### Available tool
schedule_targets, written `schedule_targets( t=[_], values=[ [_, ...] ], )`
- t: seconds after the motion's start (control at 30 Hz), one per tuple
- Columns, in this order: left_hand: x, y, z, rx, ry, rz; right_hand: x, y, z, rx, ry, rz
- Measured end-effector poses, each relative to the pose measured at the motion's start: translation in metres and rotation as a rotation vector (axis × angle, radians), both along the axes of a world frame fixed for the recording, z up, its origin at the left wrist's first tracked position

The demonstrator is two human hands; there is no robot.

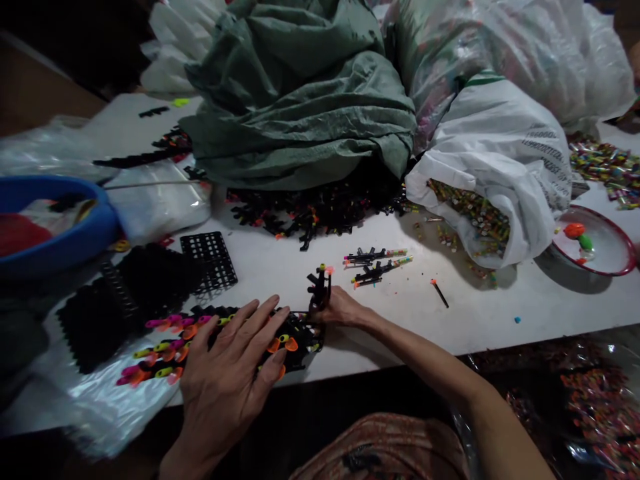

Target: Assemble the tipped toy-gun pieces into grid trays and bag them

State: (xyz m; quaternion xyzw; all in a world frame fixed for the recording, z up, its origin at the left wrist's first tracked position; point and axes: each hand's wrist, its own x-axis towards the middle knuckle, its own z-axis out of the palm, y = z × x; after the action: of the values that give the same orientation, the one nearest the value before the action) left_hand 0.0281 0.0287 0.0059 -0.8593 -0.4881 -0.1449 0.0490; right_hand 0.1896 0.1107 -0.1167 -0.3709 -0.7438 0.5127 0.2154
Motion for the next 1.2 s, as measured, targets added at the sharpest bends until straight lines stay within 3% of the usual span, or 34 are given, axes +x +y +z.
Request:
schedule_targets(
  t=[0.2,0.33,0.5,0.6,0.7,0.83,0.97,1.03,1.13,1.2],
  values=[
    [0.001,0.002,0.001,0.005,-0.013,0.008,-0.009,0.0,0.024,0.338,-0.401,0.179],
    [0.001,0.002,0.001,-0.002,0.018,-0.017,-0.013,-0.001,0.029,0.353,-0.481,0.29],
    [-0.001,0.0,0.0,0.016,0.029,-0.016,-0.005,-0.003,0.033,0.36,-0.511,0.223],
    [-0.002,-0.002,-0.002,0.03,0.02,-0.016,0.035,0.004,0.044,0.331,-0.6,0.154],
    [-0.002,-0.001,-0.003,0.04,0.005,-0.019,0.097,0.015,0.049,0.334,-1.023,-0.127],
    [0.0,0.0,-0.003,0.038,-0.001,-0.01,0.149,0.022,0.038,0.455,-1.21,-0.095],
    [0.0,-0.001,-0.002,0.041,-0.004,-0.012,0.13,0.014,0.03,0.405,-0.961,-0.157],
    [-0.001,-0.001,-0.002,0.046,-0.003,-0.013,0.1,0.005,0.028,0.264,-0.635,-0.228],
    [-0.002,-0.001,-0.001,0.033,0.007,-0.02,0.051,-0.01,0.023,-0.056,-0.112,-0.24],
    [-0.003,-0.001,-0.001,0.022,0.007,-0.029,0.027,-0.014,0.018,-0.207,0.05,-0.187]
  ],
)
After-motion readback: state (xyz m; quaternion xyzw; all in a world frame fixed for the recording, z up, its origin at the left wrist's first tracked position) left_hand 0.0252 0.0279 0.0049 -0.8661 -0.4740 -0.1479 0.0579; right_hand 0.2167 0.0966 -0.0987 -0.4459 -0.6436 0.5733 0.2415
